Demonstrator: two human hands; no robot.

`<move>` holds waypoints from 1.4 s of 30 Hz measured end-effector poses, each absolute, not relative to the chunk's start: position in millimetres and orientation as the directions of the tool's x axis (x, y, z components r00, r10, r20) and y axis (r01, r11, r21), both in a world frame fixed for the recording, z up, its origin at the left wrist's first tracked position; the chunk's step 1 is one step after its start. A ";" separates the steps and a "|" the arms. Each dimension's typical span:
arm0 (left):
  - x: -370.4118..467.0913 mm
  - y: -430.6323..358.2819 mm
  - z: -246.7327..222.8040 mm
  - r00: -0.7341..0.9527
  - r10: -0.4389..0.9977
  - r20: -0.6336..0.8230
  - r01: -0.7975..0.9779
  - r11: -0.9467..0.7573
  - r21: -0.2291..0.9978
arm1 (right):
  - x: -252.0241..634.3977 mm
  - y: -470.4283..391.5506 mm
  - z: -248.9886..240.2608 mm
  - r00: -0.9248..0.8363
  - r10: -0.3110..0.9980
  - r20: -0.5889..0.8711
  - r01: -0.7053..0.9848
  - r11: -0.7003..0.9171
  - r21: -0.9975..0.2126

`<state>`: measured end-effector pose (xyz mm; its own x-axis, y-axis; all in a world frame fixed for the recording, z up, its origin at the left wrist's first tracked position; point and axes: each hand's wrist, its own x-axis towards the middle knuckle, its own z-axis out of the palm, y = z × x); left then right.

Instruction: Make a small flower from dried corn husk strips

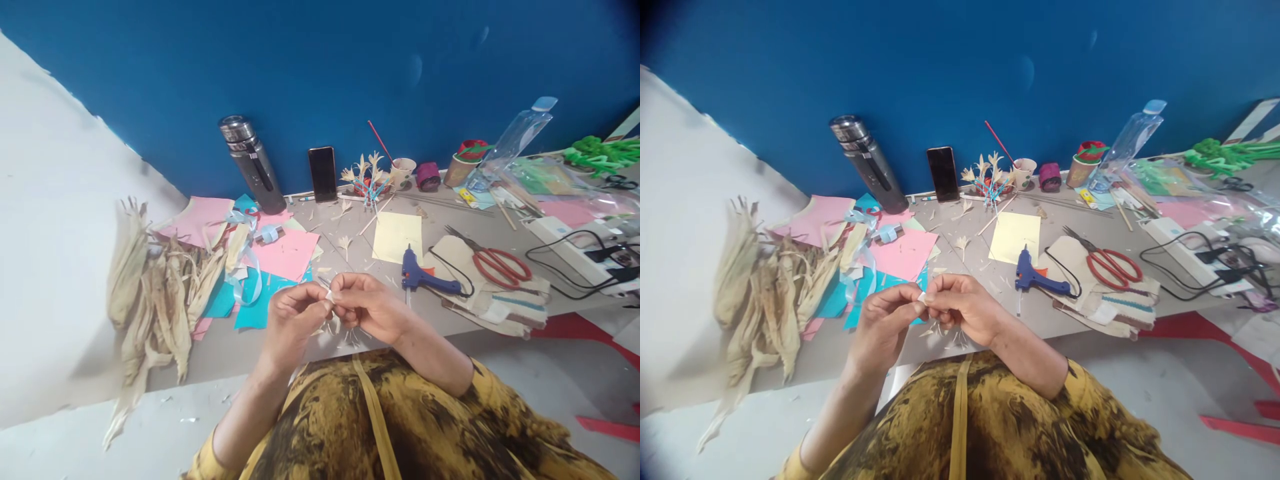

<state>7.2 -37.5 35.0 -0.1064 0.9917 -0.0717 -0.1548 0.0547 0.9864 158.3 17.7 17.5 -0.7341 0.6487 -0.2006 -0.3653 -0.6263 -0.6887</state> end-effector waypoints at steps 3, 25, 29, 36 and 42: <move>7.1 -37.1 36.6 -0.082 0.991 -0.107 -0.210 0.087 0.974 | 157.8 16.3 15.3 -0.734 0.653 -0.187 -0.373 -0.618 -0.692; 7.8 -34.8 34.8 -0.134 0.982 -0.131 -0.298 0.086 0.951 | 158.3 12.3 8.8 -0.718 0.677 -0.165 -0.436 -0.621 -0.651; 4.1 -36.6 25.9 -0.176 0.982 -0.071 -0.193 0.037 0.981 | 157.6 12.6 7.1 -0.753 0.639 -0.158 -0.434 -0.663 -0.609; 1.1 -38.9 21.5 -0.137 0.988 -0.071 -0.241 0.036 0.970 | 155.8 11.0 6.4 -0.700 0.681 -0.214 -0.396 -0.620 -0.678; 1.9 -40.2 25.8 -0.152 0.985 -0.081 -0.194 0.050 0.980 | 155.1 10.3 9.1 -0.624 0.750 -0.220 -0.371 -0.533 -0.761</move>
